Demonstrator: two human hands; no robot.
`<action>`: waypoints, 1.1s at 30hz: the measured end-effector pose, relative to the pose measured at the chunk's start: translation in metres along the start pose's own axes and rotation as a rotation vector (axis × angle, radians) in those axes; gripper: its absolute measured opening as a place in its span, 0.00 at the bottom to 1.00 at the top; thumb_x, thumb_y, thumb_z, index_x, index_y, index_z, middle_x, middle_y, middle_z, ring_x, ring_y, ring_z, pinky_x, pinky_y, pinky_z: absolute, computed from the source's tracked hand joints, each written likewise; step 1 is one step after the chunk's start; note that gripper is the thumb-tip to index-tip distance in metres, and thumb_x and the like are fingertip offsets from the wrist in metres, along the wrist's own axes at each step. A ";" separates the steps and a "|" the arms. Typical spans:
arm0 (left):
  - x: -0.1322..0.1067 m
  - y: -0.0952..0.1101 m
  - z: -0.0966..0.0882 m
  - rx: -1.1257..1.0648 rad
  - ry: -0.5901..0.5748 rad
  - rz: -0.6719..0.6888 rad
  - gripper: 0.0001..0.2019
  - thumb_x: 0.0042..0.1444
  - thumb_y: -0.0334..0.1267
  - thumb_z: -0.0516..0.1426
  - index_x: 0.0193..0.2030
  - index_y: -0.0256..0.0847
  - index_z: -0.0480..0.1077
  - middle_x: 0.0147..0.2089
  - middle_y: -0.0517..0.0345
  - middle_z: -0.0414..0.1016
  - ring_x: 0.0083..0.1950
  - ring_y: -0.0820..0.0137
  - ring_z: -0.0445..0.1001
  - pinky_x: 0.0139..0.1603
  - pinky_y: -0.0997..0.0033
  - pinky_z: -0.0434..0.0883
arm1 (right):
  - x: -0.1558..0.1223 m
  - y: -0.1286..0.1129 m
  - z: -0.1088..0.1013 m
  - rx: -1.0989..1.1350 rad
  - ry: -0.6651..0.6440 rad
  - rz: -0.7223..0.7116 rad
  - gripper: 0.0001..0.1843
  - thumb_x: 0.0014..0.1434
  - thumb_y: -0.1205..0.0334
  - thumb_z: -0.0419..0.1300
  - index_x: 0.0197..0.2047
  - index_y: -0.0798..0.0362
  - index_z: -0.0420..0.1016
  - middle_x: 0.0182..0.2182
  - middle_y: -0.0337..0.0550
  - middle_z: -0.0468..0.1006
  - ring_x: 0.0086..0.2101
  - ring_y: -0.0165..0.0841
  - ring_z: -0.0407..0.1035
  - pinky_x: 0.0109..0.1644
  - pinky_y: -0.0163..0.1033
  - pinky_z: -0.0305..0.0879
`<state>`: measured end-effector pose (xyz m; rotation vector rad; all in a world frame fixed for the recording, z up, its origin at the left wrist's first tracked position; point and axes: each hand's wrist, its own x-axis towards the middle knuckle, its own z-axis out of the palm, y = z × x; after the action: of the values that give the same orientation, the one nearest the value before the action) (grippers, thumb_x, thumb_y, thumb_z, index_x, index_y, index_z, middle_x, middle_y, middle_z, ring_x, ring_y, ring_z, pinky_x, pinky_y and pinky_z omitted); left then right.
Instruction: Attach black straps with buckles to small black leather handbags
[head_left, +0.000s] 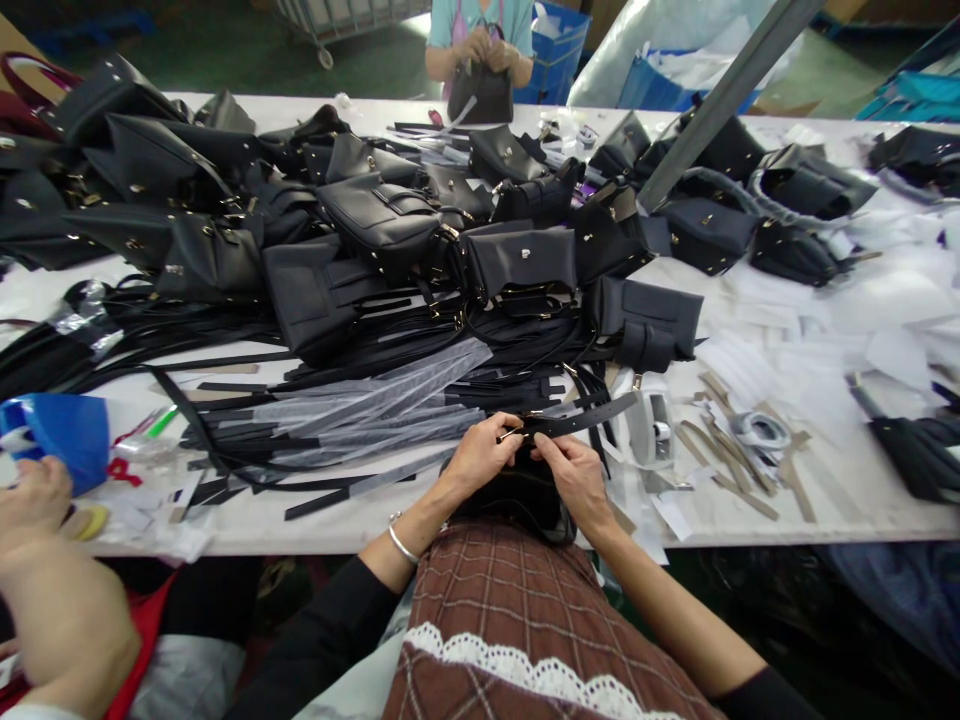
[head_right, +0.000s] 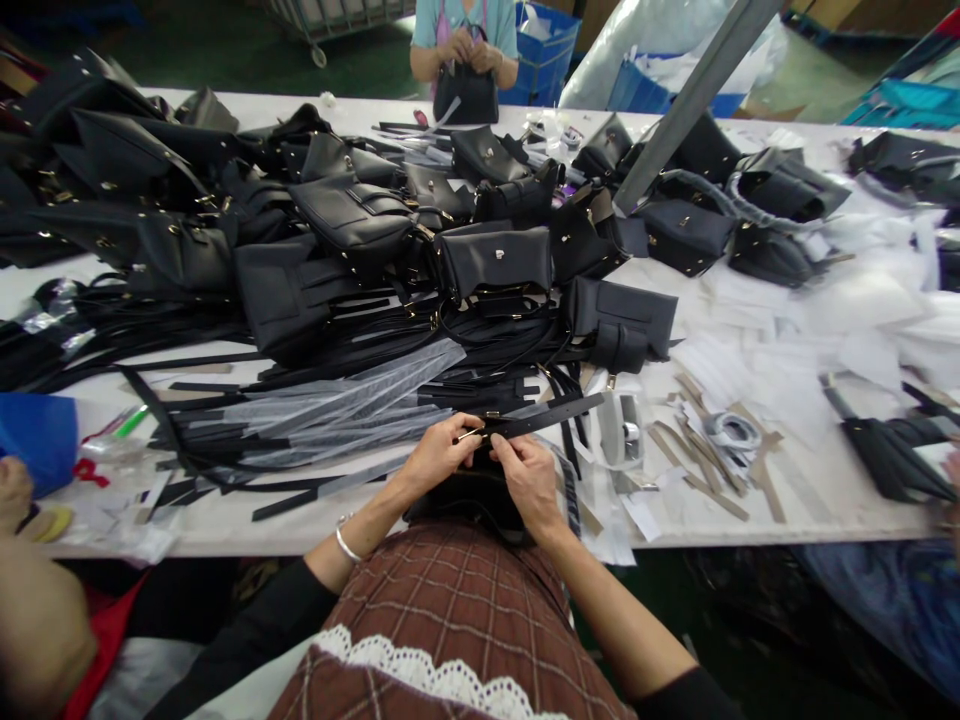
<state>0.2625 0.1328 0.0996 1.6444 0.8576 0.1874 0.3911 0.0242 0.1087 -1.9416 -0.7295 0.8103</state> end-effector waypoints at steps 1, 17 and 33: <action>0.000 0.000 0.000 0.006 0.005 0.000 0.14 0.58 0.40 0.53 0.49 0.38 0.71 0.23 0.64 0.72 0.26 0.72 0.70 0.32 0.73 0.64 | 0.000 0.000 0.001 -0.008 0.002 -0.019 0.20 0.57 0.45 0.60 0.25 0.51 0.79 0.25 0.43 0.78 0.29 0.36 0.71 0.37 0.41 0.64; 0.016 -0.008 -0.011 -0.101 -0.155 0.027 0.21 0.50 0.52 0.58 0.45 0.39 0.68 0.34 0.57 0.77 0.36 0.64 0.76 0.38 0.66 0.73 | 0.026 -0.011 -0.013 -0.453 -0.272 -0.721 0.14 0.64 0.64 0.53 0.48 0.55 0.76 0.44 0.48 0.79 0.45 0.33 0.73 0.52 0.37 0.67; 0.013 -0.040 0.003 0.063 0.045 0.098 0.21 0.41 0.56 0.60 0.44 0.58 0.77 0.42 0.62 0.81 0.52 0.48 0.77 0.49 0.47 0.78 | 0.052 -0.033 0.026 0.009 -0.436 -0.662 0.15 0.61 0.52 0.61 0.40 0.55 0.79 0.41 0.43 0.82 0.45 0.29 0.74 0.52 0.29 0.66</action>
<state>0.2560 0.1392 0.0585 1.7486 0.8245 0.2683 0.3970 0.0904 0.1144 -1.3714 -1.5203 0.8051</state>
